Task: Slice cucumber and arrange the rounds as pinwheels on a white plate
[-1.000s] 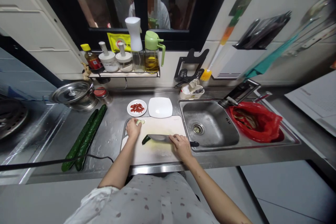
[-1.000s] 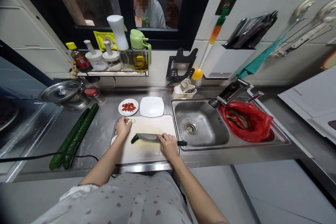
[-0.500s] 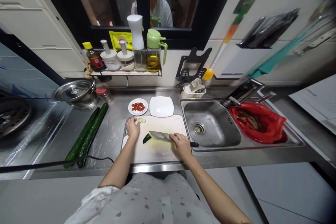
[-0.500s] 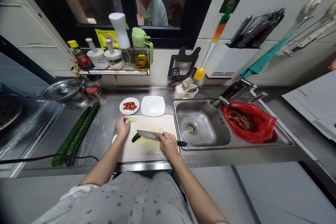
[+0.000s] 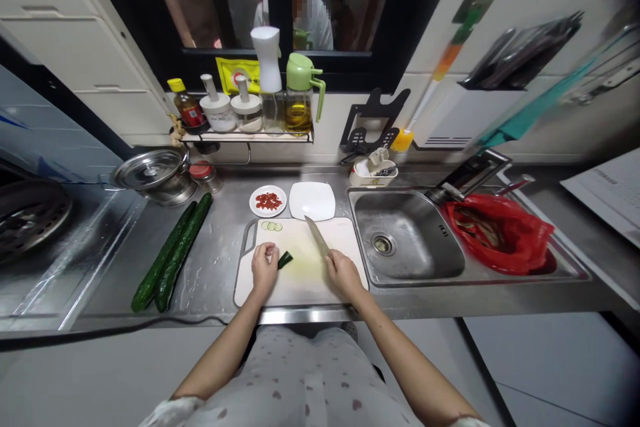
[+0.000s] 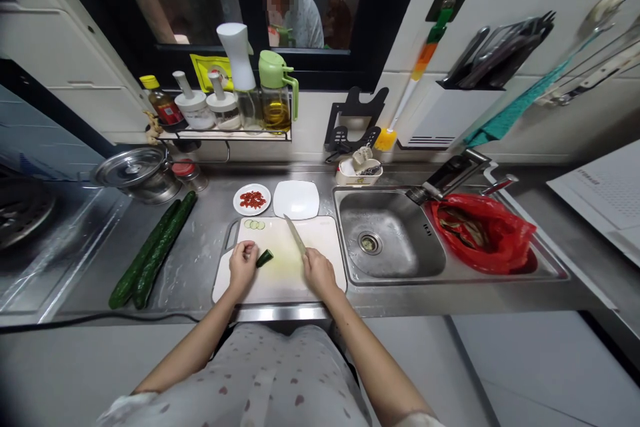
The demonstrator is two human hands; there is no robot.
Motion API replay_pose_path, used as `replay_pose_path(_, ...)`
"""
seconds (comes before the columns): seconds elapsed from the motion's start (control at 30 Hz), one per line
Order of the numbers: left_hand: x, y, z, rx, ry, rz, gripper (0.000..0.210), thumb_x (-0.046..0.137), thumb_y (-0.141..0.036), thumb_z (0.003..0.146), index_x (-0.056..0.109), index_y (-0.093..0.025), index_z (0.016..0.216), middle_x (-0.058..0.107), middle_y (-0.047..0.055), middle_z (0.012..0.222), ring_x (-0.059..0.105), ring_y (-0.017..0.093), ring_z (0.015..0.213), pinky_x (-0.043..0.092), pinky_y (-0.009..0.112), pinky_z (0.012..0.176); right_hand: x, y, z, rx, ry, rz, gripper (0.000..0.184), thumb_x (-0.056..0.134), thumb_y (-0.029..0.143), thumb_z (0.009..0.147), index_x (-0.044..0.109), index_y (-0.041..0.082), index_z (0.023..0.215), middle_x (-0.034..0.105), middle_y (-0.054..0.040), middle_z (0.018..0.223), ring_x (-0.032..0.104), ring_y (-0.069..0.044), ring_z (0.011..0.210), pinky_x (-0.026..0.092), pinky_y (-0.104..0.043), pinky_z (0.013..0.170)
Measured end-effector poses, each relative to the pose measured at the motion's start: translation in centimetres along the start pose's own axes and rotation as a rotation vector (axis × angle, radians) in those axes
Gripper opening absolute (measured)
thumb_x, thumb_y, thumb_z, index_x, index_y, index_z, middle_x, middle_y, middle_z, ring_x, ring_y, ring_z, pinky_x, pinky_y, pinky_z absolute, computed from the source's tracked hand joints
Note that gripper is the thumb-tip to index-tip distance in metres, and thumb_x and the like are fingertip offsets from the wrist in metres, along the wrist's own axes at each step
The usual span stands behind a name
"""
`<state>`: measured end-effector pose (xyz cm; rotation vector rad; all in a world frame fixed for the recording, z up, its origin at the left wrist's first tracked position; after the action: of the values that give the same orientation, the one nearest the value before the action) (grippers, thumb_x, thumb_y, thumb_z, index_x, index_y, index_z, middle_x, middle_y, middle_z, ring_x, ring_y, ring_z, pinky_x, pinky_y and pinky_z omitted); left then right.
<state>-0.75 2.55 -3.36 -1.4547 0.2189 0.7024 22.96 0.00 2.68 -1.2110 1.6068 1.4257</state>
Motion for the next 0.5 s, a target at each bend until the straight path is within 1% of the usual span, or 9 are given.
replay_pose_path(0.1, -0.1, -0.1, -1.8, 0.081, 0.039, -0.01, 0.018, 0.049, -0.03, 0.086, 0.063, -0.021, 0.094, 0.062, 0.005, 0.091, 0.06, 0.016, 0.082, 0.05, 0.029, 0.077, -0.1, 0.3, 0.0, 0.054, 0.05, 0.002, 0.028, 0.032, 0.029, 0.096, 0.053, 0.017, 0.112, 0.066, -0.0062, 0.095, 0.06, -0.017, 0.086, 0.032, -0.024, 0.066)
replay_pose_path(0.2, -0.2, -0.2, -2.7, 0.164, 0.055, 0.015, 0.02, 0.048, -0.03, 0.088, 0.065, -0.022, 0.096, 0.064, 0.006, 0.095, 0.06, 0.017, 0.091, 0.049, 0.032, 0.085, -0.1, 0.7, -0.1, 0.078, 0.102, -0.007, 0.028, 0.033, 0.03, 0.095, 0.047, 0.018, 0.117, 0.067, -0.006, 0.093, 0.061, -0.018, 0.084, 0.03, -0.025, 0.062)
replay_pose_path(0.33, 0.0, -0.5, -2.9, 0.253, 0.07, 0.053, 0.024, 0.047, -0.029, 0.09, 0.067, -0.022, 0.101, 0.064, 0.006, 0.1, 0.059, 0.018, 0.098, 0.047, 0.034, 0.091, 0.1, 1.7, -0.3, 0.082, 0.184, -0.077, 0.028, 0.034, 0.03, 0.095, 0.044, 0.018, 0.119, 0.067, -0.0076, 0.093, 0.062, -0.02, 0.083, 0.03, -0.025, 0.062)
replay_pose_path(0.5, 0.5, -0.8, -2.6, 0.363, 0.099, 0.058, 0.024, 0.05, -0.03, 0.09, 0.069, -0.023, 0.103, 0.066, 0.006, 0.1, 0.059, 0.017, 0.097, 0.048, 0.033, 0.09, 0.2, 3.6, -0.7, 0.005, 0.266, -0.155, 0.025, 0.031, 0.023, 0.095, 0.045, 0.017, 0.115, 0.067, -0.0106, 0.094, 0.063, -0.02, 0.087, 0.034, -0.026, 0.067)
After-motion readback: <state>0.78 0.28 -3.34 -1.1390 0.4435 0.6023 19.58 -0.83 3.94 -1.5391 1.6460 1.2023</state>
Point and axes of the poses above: each hand's wrist, its own z-axis towards the middle knuckle, its own x-axis out of the palm, y = z × x, the point moved 4 cm from there along z, towards the middle knuckle
